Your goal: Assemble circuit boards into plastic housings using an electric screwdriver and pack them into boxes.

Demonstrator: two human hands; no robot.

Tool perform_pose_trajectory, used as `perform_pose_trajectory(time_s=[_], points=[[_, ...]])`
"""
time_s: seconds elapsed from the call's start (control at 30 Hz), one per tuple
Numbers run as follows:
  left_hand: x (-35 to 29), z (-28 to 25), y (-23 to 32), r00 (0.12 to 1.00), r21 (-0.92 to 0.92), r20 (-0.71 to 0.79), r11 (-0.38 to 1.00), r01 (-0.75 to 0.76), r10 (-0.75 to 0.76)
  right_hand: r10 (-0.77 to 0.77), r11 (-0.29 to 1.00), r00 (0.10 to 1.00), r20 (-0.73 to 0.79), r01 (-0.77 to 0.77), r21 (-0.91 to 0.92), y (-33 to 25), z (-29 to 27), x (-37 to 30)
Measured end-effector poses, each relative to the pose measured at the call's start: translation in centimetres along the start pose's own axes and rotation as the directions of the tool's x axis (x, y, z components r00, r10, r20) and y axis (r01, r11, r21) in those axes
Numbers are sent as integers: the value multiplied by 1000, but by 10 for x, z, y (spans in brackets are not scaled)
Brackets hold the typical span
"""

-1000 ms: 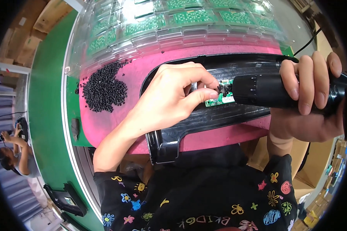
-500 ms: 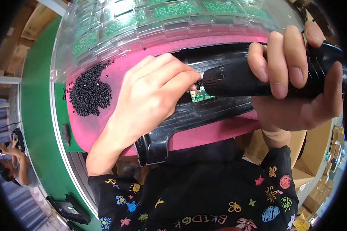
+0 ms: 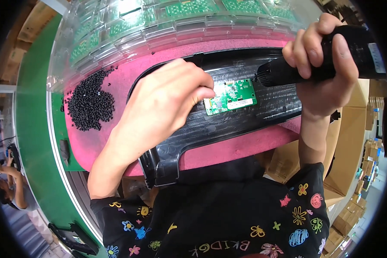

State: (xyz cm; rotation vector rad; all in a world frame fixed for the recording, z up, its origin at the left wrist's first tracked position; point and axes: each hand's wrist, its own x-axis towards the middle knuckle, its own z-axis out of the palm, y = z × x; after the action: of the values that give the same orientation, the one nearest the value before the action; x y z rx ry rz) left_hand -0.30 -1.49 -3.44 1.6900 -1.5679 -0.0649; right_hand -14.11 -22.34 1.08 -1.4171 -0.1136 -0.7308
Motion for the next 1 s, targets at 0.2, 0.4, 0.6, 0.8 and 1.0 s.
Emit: perform_pose_trajectory(time_s=[0.2,0.4,0.6,0.8,1.0], points=[[0,6,-5,993,-47,108,998,-34,39,4,998,1000,-31,-5,-58,4,5,-1],[-3,8,-7,984,35,168,998,-61,54,13,998,999,-42,-15,-60,9,3,-1],[-2,4,-2,974,17,226,1000,13,-16,24,997,1000,11,-23,-70,14,2,2],[-4,6,-7,973,-50,226,997,65,-52,44,996,988,145,-31,-89,18,2,5],[-4,3,-5,962,-52,259,993,108,-91,8,990,994,109,8,-141,19,12,2]])
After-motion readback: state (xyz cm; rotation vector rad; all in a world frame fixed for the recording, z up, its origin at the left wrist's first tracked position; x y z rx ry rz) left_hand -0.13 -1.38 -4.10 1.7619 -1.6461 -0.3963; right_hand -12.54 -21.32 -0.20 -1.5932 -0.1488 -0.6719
